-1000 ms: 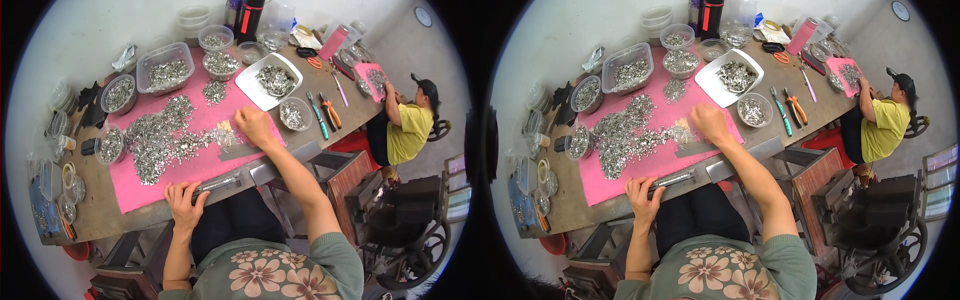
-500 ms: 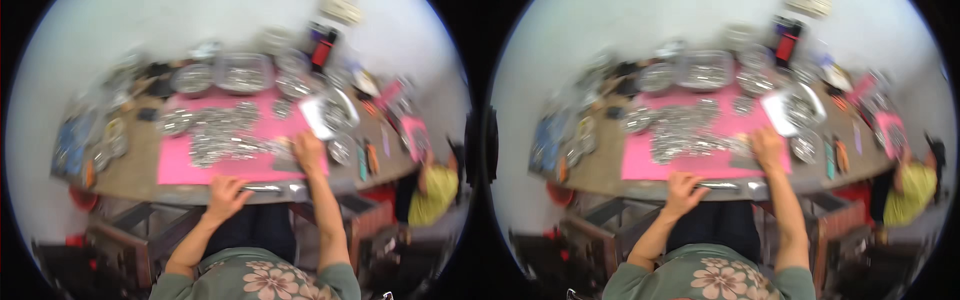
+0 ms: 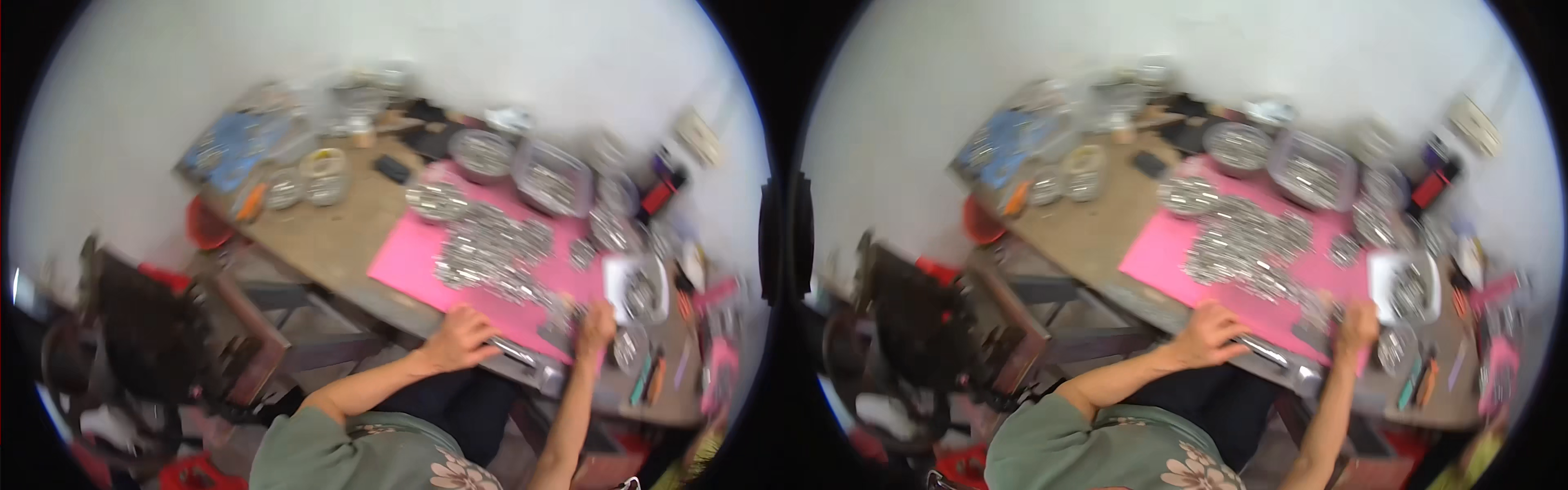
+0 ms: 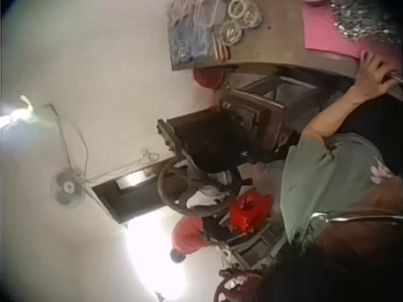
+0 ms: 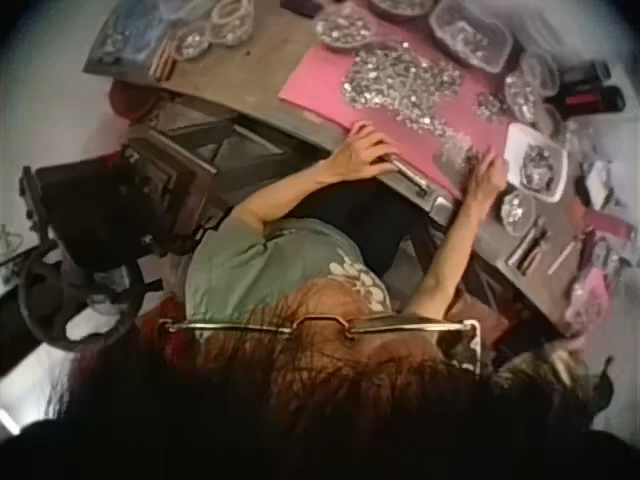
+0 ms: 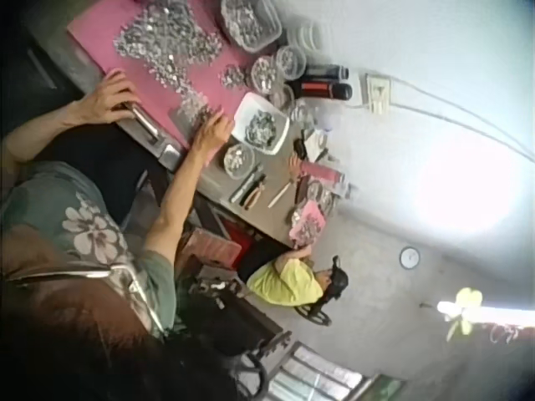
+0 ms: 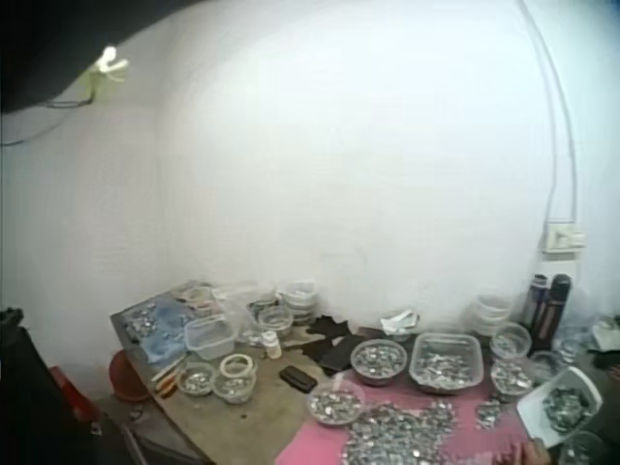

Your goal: The person puts on eyeglasses, arranges metal pieces into a metal fixture by hand, and presses them using a manual press machine. The person then returns to the workbench and sorts metal pieces into plastic containers by hand.

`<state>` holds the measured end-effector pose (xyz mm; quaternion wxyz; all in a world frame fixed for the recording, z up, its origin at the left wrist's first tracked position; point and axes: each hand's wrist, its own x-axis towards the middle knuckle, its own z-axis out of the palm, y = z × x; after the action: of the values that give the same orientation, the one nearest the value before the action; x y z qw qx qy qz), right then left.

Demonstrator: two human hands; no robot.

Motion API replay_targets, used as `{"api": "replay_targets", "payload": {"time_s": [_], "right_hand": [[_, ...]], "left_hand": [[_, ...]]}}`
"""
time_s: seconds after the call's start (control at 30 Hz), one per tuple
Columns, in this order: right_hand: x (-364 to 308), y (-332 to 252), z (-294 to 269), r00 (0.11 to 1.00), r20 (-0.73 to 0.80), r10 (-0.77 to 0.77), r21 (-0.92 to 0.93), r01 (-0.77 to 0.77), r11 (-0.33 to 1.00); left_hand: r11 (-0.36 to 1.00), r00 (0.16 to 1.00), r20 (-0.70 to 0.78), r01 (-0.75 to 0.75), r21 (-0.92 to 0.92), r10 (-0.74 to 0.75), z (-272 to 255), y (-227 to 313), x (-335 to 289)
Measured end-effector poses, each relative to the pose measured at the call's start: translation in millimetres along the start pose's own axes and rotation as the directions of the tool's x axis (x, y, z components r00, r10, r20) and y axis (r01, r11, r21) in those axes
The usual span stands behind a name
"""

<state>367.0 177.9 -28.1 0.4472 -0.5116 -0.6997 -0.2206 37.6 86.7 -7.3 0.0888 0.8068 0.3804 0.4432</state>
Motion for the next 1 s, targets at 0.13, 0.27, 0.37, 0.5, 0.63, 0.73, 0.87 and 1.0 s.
{"api": "replay_targets", "payload": {"time_s": [0.13, 0.27, 0.37, 0.5, 0.63, 0.73, 0.87, 1.0], "right_hand": [[7.7, -29.8, 15.1, 0.990, 0.070, 0.120, 0.072, -0.125, 0.989], [17.9, -35.7, 5.5, 0.982, -0.001, 0.187, 0.080, -0.186, 0.979], [20.9, -38.3, -1.6, 0.978, -0.010, 0.208, 0.071, -0.207, 0.976], [20.3, -36.4, -4.4, 0.975, -0.052, 0.215, 0.140, -0.206, 0.968], [18.4, -36.4, -4.1, 0.970, -0.059, 0.237, 0.171, -0.224, 0.959], [20.6, -36.5, -4.1, 0.970, -0.069, 0.235, 0.155, -0.222, 0.963], [34.2, -38.4, -1.4, 0.981, -0.043, 0.187, 0.156, -0.178, 0.971], [50.6, -18.9, -0.9, 0.817, 0.236, 0.527, 0.420, -0.575, 0.703]], "left_hand": [[0.993, 0.995, 0.055, 0.084, 0.083, -0.088, -17.0, -3.2, -3.0], [0.993, 0.993, 0.077, 0.081, 0.089, -0.088, -8.6, -4.0, -2.2], [0.994, 0.993, 0.085, 0.076, 0.079, -0.082, -5.0, -0.1, -0.4], [0.993, 0.993, 0.081, 0.079, 0.092, -0.087, -3.2, 2.6, -0.1], [0.993, 0.992, 0.084, 0.088, 0.076, -0.094, -4.3, 3.1, -0.9], [0.994, 0.993, 0.078, 0.084, 0.076, -0.090, -4.0, 3.0, 0.0], [0.991, 0.993, 0.074, 0.089, 0.098, -0.096, -5.3, -0.1, -2.5], [0.992, 0.993, 0.076, 0.086, 0.097, -0.093, -5.0, 1.1, -0.1]]}}
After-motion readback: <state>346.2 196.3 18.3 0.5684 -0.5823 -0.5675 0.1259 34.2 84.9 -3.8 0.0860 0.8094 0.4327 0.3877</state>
